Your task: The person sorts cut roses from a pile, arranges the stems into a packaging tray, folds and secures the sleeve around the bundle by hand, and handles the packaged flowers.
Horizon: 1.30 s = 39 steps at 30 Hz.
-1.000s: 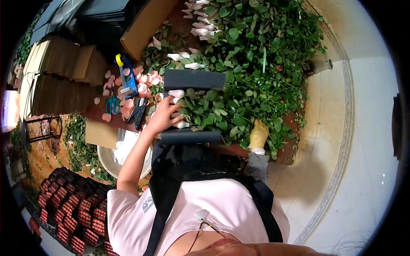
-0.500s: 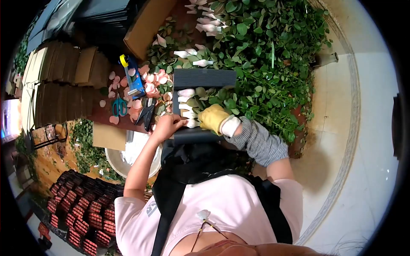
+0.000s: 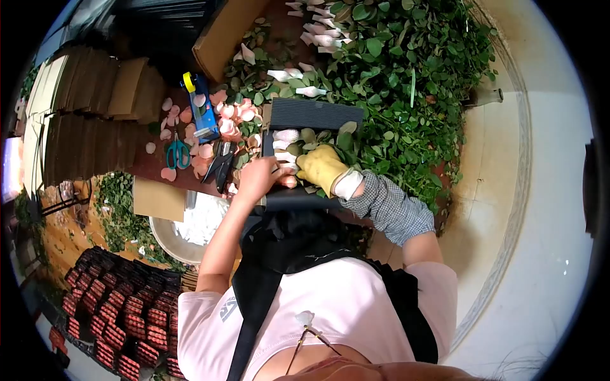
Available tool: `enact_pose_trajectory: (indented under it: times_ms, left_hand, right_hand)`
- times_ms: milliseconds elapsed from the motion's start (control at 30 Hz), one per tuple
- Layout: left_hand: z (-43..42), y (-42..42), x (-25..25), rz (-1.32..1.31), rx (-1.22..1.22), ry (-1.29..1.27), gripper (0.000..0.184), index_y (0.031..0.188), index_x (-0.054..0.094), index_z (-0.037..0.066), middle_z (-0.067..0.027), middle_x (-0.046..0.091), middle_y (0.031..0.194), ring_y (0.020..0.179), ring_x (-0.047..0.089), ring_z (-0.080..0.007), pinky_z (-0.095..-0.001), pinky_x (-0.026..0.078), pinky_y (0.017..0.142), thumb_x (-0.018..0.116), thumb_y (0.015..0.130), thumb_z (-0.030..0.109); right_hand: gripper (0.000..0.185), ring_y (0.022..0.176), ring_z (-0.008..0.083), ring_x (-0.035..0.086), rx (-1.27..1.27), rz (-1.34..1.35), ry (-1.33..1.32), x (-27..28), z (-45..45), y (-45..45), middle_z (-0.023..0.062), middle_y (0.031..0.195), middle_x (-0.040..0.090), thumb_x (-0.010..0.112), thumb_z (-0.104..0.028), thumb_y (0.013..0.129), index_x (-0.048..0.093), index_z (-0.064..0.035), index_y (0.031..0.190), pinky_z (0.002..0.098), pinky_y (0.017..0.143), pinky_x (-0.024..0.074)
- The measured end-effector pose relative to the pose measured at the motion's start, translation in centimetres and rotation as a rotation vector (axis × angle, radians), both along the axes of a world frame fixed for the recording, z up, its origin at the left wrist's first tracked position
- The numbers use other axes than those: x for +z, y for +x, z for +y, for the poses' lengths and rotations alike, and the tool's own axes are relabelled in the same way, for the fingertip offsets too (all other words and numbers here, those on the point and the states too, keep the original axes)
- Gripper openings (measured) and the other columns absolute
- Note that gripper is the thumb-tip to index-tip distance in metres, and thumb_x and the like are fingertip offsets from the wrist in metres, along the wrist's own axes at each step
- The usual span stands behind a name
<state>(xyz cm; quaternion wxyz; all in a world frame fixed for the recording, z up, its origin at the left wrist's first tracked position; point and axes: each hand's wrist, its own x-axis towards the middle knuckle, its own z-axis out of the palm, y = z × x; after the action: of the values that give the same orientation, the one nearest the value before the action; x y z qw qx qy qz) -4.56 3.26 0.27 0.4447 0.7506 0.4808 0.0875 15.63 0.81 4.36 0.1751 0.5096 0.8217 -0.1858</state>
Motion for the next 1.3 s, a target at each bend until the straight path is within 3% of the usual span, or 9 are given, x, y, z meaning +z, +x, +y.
enact_pose_trajectory:
  times_ms: [167, 300, 400, 433, 700, 833, 967, 1033, 1300]
  left_hand:
    - [-1.0, -1.2, -3.3, -0.227, 0.02, 0.011, 0.027, 0.078, 0.068, 0.001, -0.0158, 0.069, 0.08, 0.077, 0.069, -0.0322, -0.0403, 0.052, 0.071, 0.069, 0.088, 0.026]
    - [0.9, -7.2, -3.4, -0.602, 0.721, -0.153, 0.016, 0.092, 0.067, -0.004, -0.0049, 0.067, 0.081, 0.074, 0.06, -0.0146, -0.0304, 0.048, 0.067, 0.061, 0.093, 0.01]
    - [1.7, -5.8, -2.3, -0.502, 0.435, 0.346, 0.015, 0.093, 0.063, -0.004, -0.0069, 0.067, 0.082, 0.073, 0.059, -0.0144, -0.0282, 0.047, 0.067, 0.059, 0.095, 0.011]
    - [0.9, -4.7, -2.0, -0.447, 0.505, -0.058, 0.02, 0.095, 0.061, -0.004, -0.0136, 0.066, 0.081, 0.074, 0.063, -0.0235, -0.0321, 0.05, 0.072, 0.061, 0.097, 0.016]
    - [-0.2, -0.1, -3.2, -0.173, 0.235, 0.067, 0.033, 0.09, 0.065, -0.001, -0.0213, 0.066, 0.084, 0.081, 0.066, -0.0337, -0.0426, 0.05, 0.073, 0.068, 0.091, 0.032]
    - [0.1, -2.6, -4.4, -0.598, 0.825, -0.05, 0.013, 0.085, 0.066, -0.002, -0.0077, 0.066, 0.08, 0.073, 0.058, -0.0161, -0.0302, 0.047, 0.07, 0.058, 0.09, 0.008]
    - [1.1, -4.0, -2.8, -0.55, 0.649, 0.341, 0.011, 0.087, 0.063, -0.001, -0.0038, 0.057, 0.071, 0.069, 0.053, -0.0117, -0.0273, 0.046, 0.068, 0.059, 0.091, 0.008]
    - [1.4, -3.4, -1.7, -0.294, 0.488, -0.197, 0.016, 0.089, 0.063, -0.001, -0.0093, 0.066, 0.081, 0.076, 0.061, -0.0134, -0.0321, 0.05, 0.071, 0.064, 0.093, 0.015]
    - [0.4, 2.3, -1.6, -0.163, 0.233, 0.264, 0.028, 0.089, 0.066, 0.001, -0.0225, 0.067, 0.086, 0.077, 0.063, -0.0401, -0.0424, 0.05, 0.07, 0.068, 0.09, 0.029]
  right_hand:
    - [0.015, 0.07, 0.0257, 0.07, -0.076, 0.111, 0.072, -2.3, -1.6, 0.9, 0.009, 0.073, 0.071, 0.066, -0.023, 0.083, 0.069, -0.0095, 0.089, 0.04, 0.059, 0.0526]
    - [0.01, 0.068, 0.0274, 0.069, -0.078, 0.044, 0.174, -1.7, -2.3, 1.0, 0.009, 0.074, 0.07, 0.067, -0.021, 0.085, 0.068, -0.0113, 0.089, 0.0401, 0.058, 0.0524]
    - [0.019, 0.072, 0.0278, 0.069, -0.266, 0.668, -0.058, 0.0, -0.8, 2.3, 0.0108, 0.079, 0.071, 0.067, -0.029, 0.089, 0.07, -0.0129, 0.099, 0.0418, 0.062, 0.0526]
    - [0.019, 0.072, 0.0278, 0.069, -0.257, 0.666, -0.057, 1.3, -0.1, 1.7, 0.0108, 0.079, 0.071, 0.067, -0.029, 0.089, 0.07, -0.0129, 0.099, 0.0418, 0.062, 0.0526]
    - [0.015, 0.072, 0.0279, 0.07, -0.186, -0.062, 0.251, -2.2, -0.1, 0.0, 0.0088, 0.074, 0.071, 0.064, -0.026, 0.086, 0.069, -0.011, 0.087, 0.0409, 0.066, 0.0541]
    - [0.014, 0.07, 0.0286, 0.07, -0.21, -0.032, 0.222, -3.5, -0.3, 0.8, 0.0103, 0.073, 0.071, 0.066, -0.025, 0.084, 0.069, -0.0113, 0.081, 0.041, 0.064, 0.0545]
    - [0.023, 0.072, 0.0317, 0.068, -0.179, 0.239, 0.309, -1.4, -0.6, 1.8, 0.0101, 0.074, 0.069, 0.064, -0.03, 0.089, 0.066, -0.0078, 0.091, 0.0425, 0.068, 0.0531]
    - [0.019, 0.072, 0.0303, 0.068, -0.257, 0.095, 0.261, 1.5, 0.5, 0.7, 0.0091, 0.074, 0.07, 0.065, -0.027, 0.087, 0.068, -0.008, 0.088, 0.0414, 0.068, 0.053]
    - [0.008, 0.067, 0.0258, 0.068, -0.239, -0.017, 0.441, -3.0, 1.1, 0.9, 0.0087, 0.067, 0.068, 0.067, -0.018, 0.078, 0.067, -0.0105, 0.074, 0.0395, 0.06, 0.051]
